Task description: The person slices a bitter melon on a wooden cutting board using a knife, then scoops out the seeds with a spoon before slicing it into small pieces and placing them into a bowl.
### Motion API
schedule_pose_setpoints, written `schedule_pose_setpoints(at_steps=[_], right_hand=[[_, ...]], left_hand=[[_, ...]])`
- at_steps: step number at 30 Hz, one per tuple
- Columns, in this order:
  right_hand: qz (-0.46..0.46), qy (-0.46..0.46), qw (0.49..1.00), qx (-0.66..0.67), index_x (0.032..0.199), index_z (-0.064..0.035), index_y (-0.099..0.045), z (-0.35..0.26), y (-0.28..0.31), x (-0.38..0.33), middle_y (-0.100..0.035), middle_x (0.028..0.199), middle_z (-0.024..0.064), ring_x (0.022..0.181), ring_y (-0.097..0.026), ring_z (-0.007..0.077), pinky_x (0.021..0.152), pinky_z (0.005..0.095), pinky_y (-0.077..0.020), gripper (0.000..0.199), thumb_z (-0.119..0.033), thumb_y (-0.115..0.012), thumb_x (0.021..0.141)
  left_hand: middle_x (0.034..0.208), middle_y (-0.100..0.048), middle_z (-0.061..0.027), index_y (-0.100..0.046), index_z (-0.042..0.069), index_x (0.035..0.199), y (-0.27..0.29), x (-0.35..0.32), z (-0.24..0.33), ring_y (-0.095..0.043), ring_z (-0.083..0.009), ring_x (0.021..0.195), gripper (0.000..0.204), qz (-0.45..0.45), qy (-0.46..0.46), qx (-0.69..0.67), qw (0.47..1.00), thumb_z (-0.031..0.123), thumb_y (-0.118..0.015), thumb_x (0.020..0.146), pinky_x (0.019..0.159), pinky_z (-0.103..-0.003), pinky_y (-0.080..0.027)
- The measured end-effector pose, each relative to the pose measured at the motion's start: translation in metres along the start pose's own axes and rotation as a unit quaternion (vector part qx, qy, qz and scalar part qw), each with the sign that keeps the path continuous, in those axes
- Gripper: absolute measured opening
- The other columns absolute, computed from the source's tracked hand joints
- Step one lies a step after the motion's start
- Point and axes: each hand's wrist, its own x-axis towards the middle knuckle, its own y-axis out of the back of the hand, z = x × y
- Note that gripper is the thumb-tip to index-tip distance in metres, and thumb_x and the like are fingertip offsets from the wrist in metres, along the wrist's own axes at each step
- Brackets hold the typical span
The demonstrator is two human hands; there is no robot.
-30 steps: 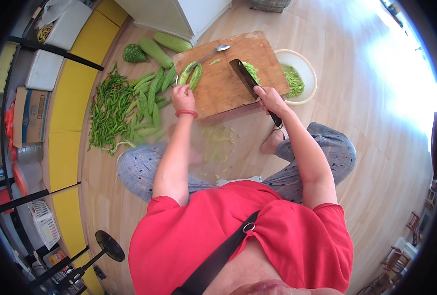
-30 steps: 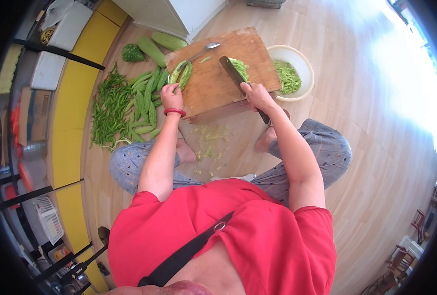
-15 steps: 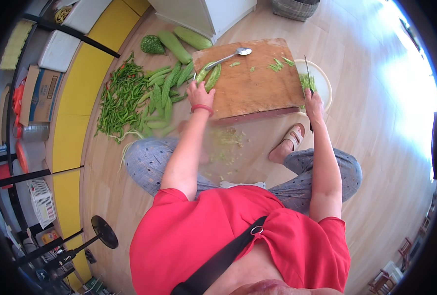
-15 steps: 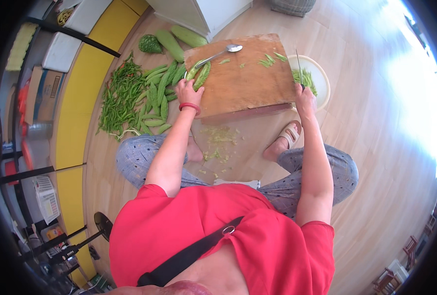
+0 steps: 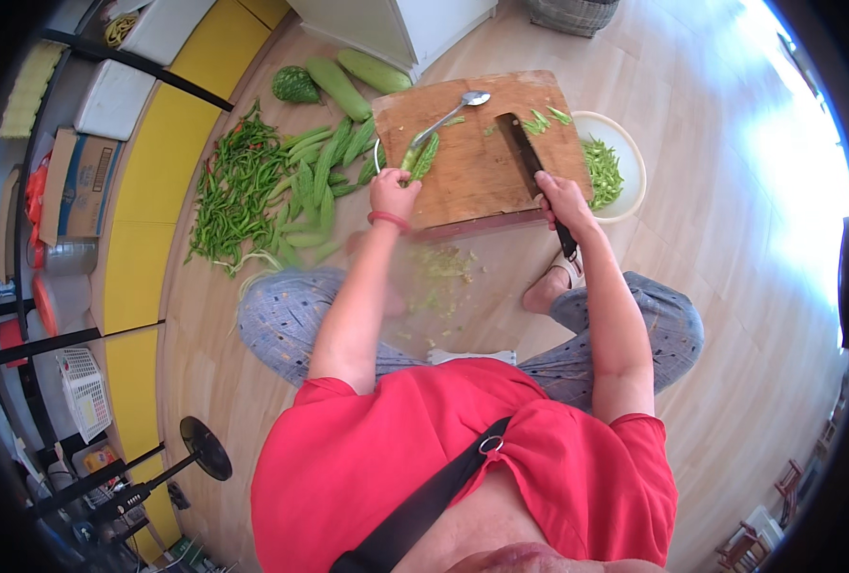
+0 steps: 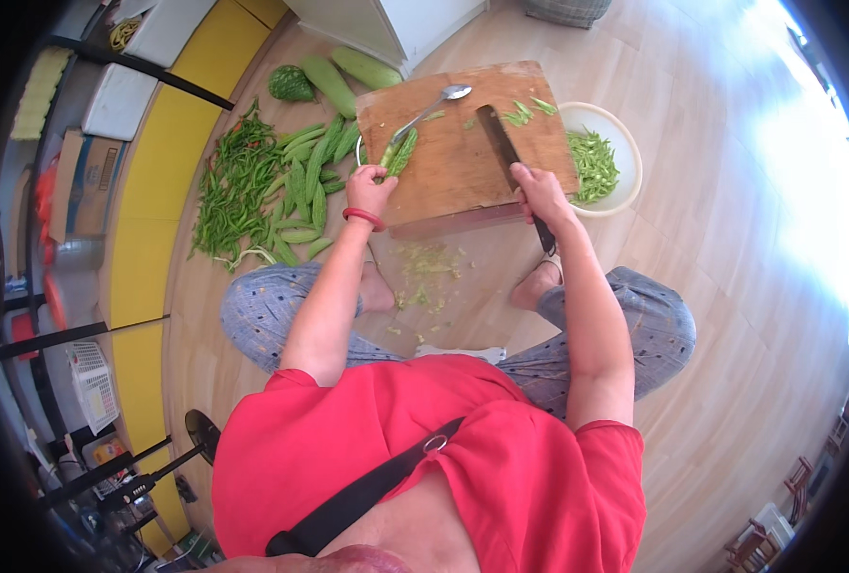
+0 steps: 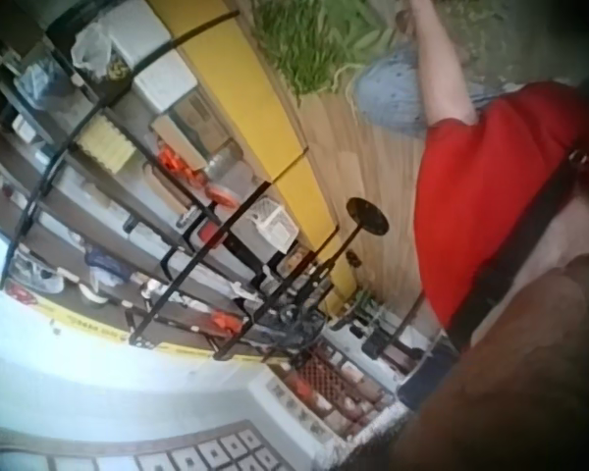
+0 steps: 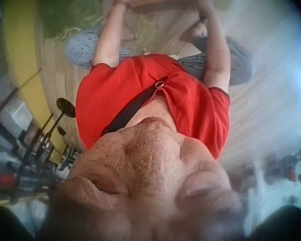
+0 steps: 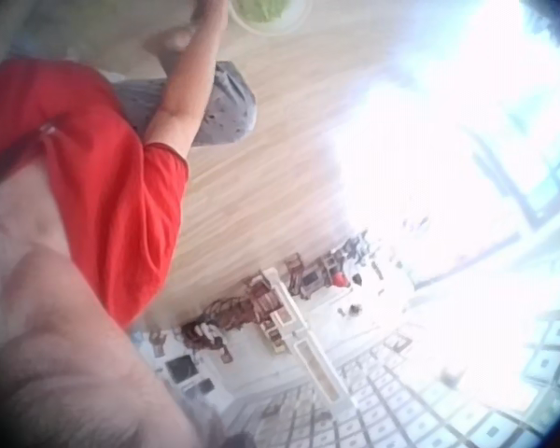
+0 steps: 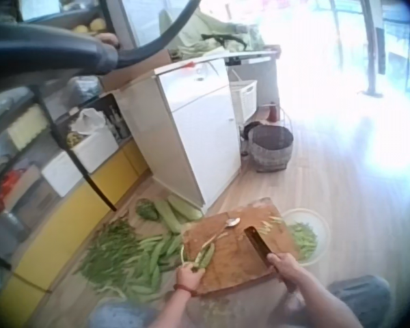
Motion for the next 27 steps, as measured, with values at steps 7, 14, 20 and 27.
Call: schedule_pose_setpoints(at_steps=[7, 14, 20, 27], right_hand=[[0.124, 0.023, 0.990, -0.062, 0.077, 0.0030, -0.055, 0.003, 0.018, 0.009, -0.053, 0.058, 0.0102, 0.041, -0.051, 0.0191, 0.041, 0.0326, -0.0424, 0.045, -0.039, -0.046, 0.089], [0.200, 0.092, 0.891, -0.397, 0.089, 0.0010, -0.056, 0.017, 0.006, 0.005, -0.061, 0.079, 0.0267, 0.080, -0.059, 0.0417, 0.072, 0.0486, -0.0452, 0.047, -0.045, -0.046, 0.086], [0.188, 0.107, 0.864, -0.455, 0.083, -0.0003, -0.055, 0.015, -0.009, -0.003, -0.062, 0.076, 0.0227, 0.075, -0.061, 0.0379, 0.068, 0.0462, -0.0470, 0.043, -0.042, -0.049, 0.086], [0.189, 0.135, 0.856, -0.461, 0.086, 0.0010, -0.053, 0.034, -0.008, 0.005, -0.062, 0.075, 0.0225, 0.073, -0.062, 0.0365, 0.066, 0.0450, -0.0479, 0.040, -0.039, -0.052, 0.085]], left_hand=[[0.082, -0.061, -0.0145, -0.054, -0.003, 0.096, 0.027, 0.009, -0.025, -0.060, -0.0271, 0.070, 0.023, -0.146, 0.321, -0.615, 0.706, 0.016, -0.050, 0.084, 0.066, -0.039, -0.050], [0.094, -0.061, -0.0154, -0.054, -0.002, 0.100, 0.018, -0.016, -0.020, -0.059, -0.0287, 0.085, 0.022, -0.236, 0.280, -0.641, 0.675, 0.015, -0.051, 0.085, 0.077, -0.041, -0.049], [0.080, -0.060, -0.0029, -0.059, 0.003, 0.089, 0.003, -0.022, -0.011, -0.055, -0.0122, 0.071, 0.012, -0.187, 0.248, -0.495, 0.812, 0.013, -0.058, 0.082, 0.065, -0.027, -0.045], [0.083, -0.062, -0.0053, -0.059, 0.003, 0.091, 0.034, -0.004, -0.001, -0.058, -0.0121, 0.070, 0.011, -0.155, 0.224, -0.418, 0.867, 0.011, -0.055, 0.084, 0.064, -0.026, -0.047]])
